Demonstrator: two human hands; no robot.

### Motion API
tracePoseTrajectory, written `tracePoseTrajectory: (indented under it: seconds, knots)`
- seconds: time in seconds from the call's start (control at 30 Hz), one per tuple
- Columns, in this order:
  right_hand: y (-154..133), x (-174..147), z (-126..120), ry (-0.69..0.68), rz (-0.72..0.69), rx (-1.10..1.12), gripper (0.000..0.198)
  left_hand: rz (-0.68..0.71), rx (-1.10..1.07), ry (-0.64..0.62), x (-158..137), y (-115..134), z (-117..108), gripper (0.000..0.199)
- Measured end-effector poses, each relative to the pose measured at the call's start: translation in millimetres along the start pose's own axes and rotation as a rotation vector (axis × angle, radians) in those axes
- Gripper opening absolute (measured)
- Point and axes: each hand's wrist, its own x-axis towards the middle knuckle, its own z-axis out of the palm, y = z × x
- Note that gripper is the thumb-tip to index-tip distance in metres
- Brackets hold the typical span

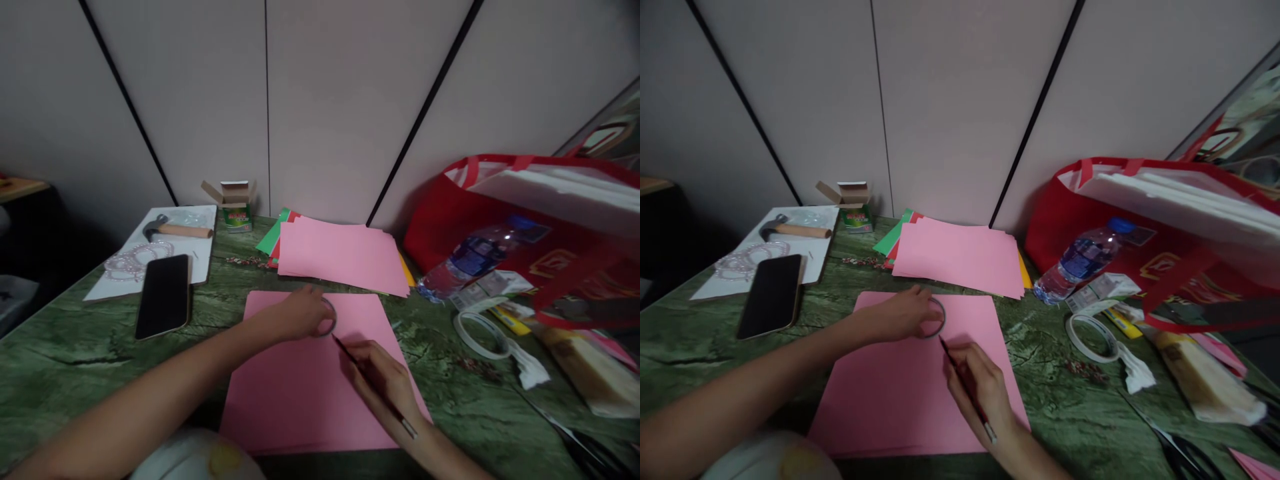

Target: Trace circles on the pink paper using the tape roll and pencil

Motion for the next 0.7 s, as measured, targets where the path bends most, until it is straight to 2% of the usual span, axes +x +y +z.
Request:
tracePoseTrajectory:
  seconds: [0.1, 0.23, 0.4, 0.7]
  knots:
    - [-10, 0, 1, -0.047, -0.158, -0.082, 0.016, 0.009, -0.002, 0.006, 2, -1, 1, 0.021]
    - [-22, 6, 4, -0.033, -0.337, -0.212, 0.024, -0.018, -0.012, -0.001, 2, 0, -1, 0.02]
    - [-26, 14, 12, -0.085, -0.418, -0.314, 0.023, -0.076, 0.024, -0.05, 4, 1, -8, 0.033]
    - [-32, 32, 40, -0.204, -0.559, -0.663, 0.021, -0.09, 0.074, -0.125, 17, 2, -19, 0.058]
